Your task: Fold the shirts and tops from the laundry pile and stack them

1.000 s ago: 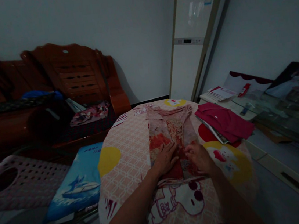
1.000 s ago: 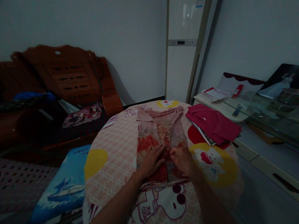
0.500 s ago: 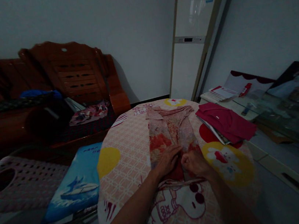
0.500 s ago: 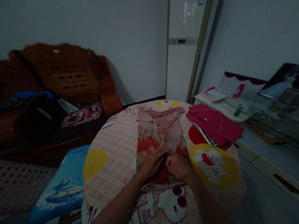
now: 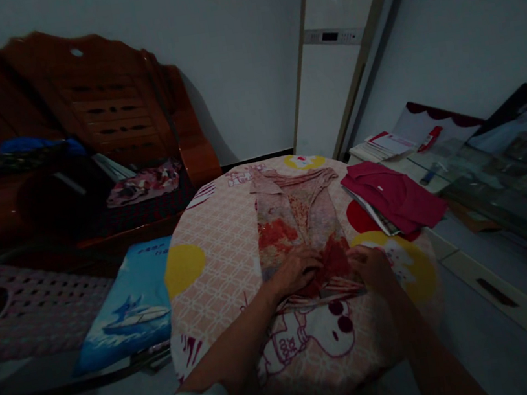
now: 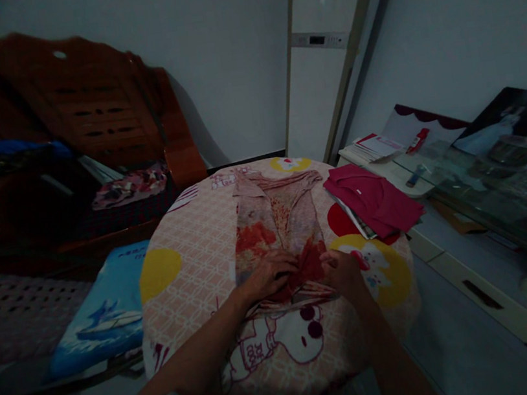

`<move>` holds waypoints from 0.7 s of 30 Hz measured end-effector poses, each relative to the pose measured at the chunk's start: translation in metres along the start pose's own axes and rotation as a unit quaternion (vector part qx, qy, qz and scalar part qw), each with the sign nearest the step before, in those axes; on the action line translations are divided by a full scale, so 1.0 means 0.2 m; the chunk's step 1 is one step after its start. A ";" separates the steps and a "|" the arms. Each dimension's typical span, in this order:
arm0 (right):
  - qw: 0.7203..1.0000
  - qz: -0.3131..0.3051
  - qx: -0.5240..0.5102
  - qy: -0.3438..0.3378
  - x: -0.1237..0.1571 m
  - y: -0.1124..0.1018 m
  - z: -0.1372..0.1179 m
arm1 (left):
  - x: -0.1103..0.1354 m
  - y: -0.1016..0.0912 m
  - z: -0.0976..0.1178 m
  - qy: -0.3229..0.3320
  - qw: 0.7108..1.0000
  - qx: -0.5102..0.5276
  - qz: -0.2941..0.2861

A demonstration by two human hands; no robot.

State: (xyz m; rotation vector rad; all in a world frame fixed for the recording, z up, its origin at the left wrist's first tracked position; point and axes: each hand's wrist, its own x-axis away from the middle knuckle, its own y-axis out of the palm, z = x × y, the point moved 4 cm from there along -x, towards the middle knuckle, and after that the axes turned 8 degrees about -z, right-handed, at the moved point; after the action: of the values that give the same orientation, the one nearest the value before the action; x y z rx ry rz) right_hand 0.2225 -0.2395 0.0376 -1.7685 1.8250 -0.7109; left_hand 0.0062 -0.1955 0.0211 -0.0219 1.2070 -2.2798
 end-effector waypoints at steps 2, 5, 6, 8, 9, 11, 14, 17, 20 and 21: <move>0.998 -0.028 0.009 -0.054 0.04 0.05 -0.02 | -0.01 -0.01 0.00 0.007 0.999 0.031 0.016; 0.987 -0.032 0.080 -0.137 0.11 0.19 -0.08 | -0.01 -0.03 -0.01 -0.028 0.993 0.092 0.075; 0.982 -0.020 0.113 -0.152 0.13 0.23 -0.10 | 0.00 -0.04 -0.02 -0.045 0.988 0.113 0.092; 0.973 0.018 0.166 -0.159 0.15 0.29 -0.11 | 0.00 -0.04 -0.04 -0.066 0.981 0.147 0.107; 0.970 0.037 0.181 -0.158 0.16 0.30 -0.11 | 0.01 -0.05 -0.04 -0.067 0.979 0.158 0.107; 0.965 0.067 0.202 -0.153 0.17 0.29 -0.10 | 0.02 -0.05 -0.04 -0.064 0.977 0.172 0.107; 0.954 0.097 0.253 -0.126 0.17 0.21 -0.04 | 0.03 -0.05 -0.04 -0.058 0.976 0.178 0.112; 0.939 0.113 0.310 -0.097 0.20 0.12 0.02 | 0.02 -0.03 -0.01 -0.034 0.980 0.172 0.096; 0.931 0.058 0.348 -0.090 0.25 0.09 0.04 | 0.00 -0.01 0.03 0.018 0.990 0.133 0.049; 0.929 0.029 0.358 -0.083 0.26 0.09 0.04 | -0.01 0.00 0.05 0.037 0.992 0.115 0.030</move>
State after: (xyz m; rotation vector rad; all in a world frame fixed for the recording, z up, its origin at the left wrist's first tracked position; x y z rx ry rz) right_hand 0.2133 -0.2917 0.0208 -1.2339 1.2611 -1.0070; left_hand 0.0098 -0.2027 0.0273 0.1828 0.9592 -2.3712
